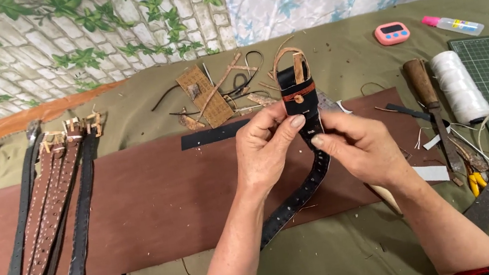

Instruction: Assembling leather belts by attaching buckles, measuring lengths, and inspecting the finished product.

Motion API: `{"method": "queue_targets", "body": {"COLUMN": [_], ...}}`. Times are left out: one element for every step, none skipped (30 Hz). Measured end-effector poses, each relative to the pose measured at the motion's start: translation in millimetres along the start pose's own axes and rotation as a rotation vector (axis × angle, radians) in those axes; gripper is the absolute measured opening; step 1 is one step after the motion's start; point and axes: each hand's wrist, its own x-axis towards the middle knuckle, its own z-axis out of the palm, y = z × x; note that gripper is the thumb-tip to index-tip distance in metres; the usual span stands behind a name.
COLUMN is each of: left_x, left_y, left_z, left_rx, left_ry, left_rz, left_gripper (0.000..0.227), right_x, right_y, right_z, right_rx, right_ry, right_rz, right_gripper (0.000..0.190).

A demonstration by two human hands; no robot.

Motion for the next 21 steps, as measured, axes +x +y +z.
{"method": "queue_targets", "body": {"left_x": [-0.4, -0.1, 0.1, -0.4, -1.2, -1.4, -1.6, -2.2, -3.0, -3.5, -4.1, -4.8, -6.1, -7.3, -8.5, -8.6, -8.5, -8.2, -8.1, -8.3, -8.5], "left_y": [-5.1, -9.6, -13.8, -18.8, -23.5, -28.7, -30.3, -31.9, -33.3, -31.9, -30.2, -28.0, -27.9, -27.7, -27.4, -27.5, -27.6, -27.6, -26.8, -26.2, -25.7], "left_z": [0.2, -0.3, -0.2, -1.6, -2.2, -1.7, -0.1, 2.2, 4.6, 8.9, 13.1, 16.4, 18.9, 21.1, 22.9, 23.0, 23.0, 22.8, 23.1, 23.3, 23.3], "left_rx": [-0.002, -0.012, -0.023, -0.021, -0.026, -0.032, -0.032, -0.029, -0.026, -0.027, -0.024, -0.018, -0.017, -0.009, 0.000, 0.000, 0.017, 0.034, 0.035, 0.039, 0.044], "left_ry": [0.003, 0.014, 0.026, 0.024, 0.025, 0.022, 0.017, 0.007, -0.004, -0.009, -0.012, -0.014, -0.018, -0.012, -0.005, -0.008, -0.017, -0.026, -0.029, -0.028, -0.027], "left_rz": [-0.008, -0.006, -0.004, -0.009, -0.017, -0.023, -0.026, -0.031, -0.036, -0.039, -0.041, -0.042, -0.044, -0.040, -0.035, -0.036, -0.035, -0.034, -0.034, -0.034, -0.033], "left_gripper": [0.020, 0.021, 0.022, 0.022, 0.022, 0.022, 0.022, 0.023, 0.023, 0.023, 0.022, 0.021, 0.021, 0.020, 0.020, 0.020, 0.020, 0.020, 0.020, 0.019, 0.019], "right_x": [-0.2, 0.5, 1.1, -0.3, -2.1, -3.8, -3.3, -3.2, -3.3, -2.4, -1.5, -0.2, -0.6, -0.5, -0.2, -0.3, -0.2, 0.1, 0.2, -0.1, -0.4], "right_y": [-3.0, -6.1, -9.5, -8.8, -8.5, -8.3, -6.6, -5.4, -4.3, -6.2, -8.3, -10.3, -11.5, -12.5, -13.6, -12.0, -10.4, -8.7, -7.6, -6.6, -5.4], "right_z": [3.0, 6.7, 10.0, 10.2, 9.7, 8.1, 7.2, 5.8, 4.4, 2.6, 0.9, 0.0, -0.7, -1.1, -1.3, -2.1, -2.8, -3.3, -4.1, -4.8, -5.3], "right_rx": [0.000, 0.000, -0.001, 0.002, 0.018, 0.031, 0.031, 0.029, 0.026, 0.024, 0.029, 0.037, 0.038, 0.047, 0.056, 0.055, 0.067, 0.079, 0.079, 0.084, 0.089], "right_ry": [-0.001, 0.093, 0.188, 0.191, 0.223, 0.257, 0.263, 0.271, 0.279, 0.285, 0.291, 0.296, 0.300, 0.308, 0.316, 0.318, 0.319, 0.321, 0.323, 0.328, 0.332], "right_rz": [0.008, -0.058, -0.124, -0.120, -0.128, -0.138, -0.136, -0.142, -0.148, -0.146, -0.147, -0.148, -0.148, -0.139, -0.130, -0.130, -0.125, -0.120, -0.121, -0.117, -0.112], "right_gripper": [0.026, 0.029, 0.033, 0.033, 0.030, 0.028, 0.028, 0.028, 0.027, 0.027, 0.027, 0.027, 0.027, 0.025, 0.024, 0.024, 0.024, 0.024, 0.024, 0.025, 0.026]}}
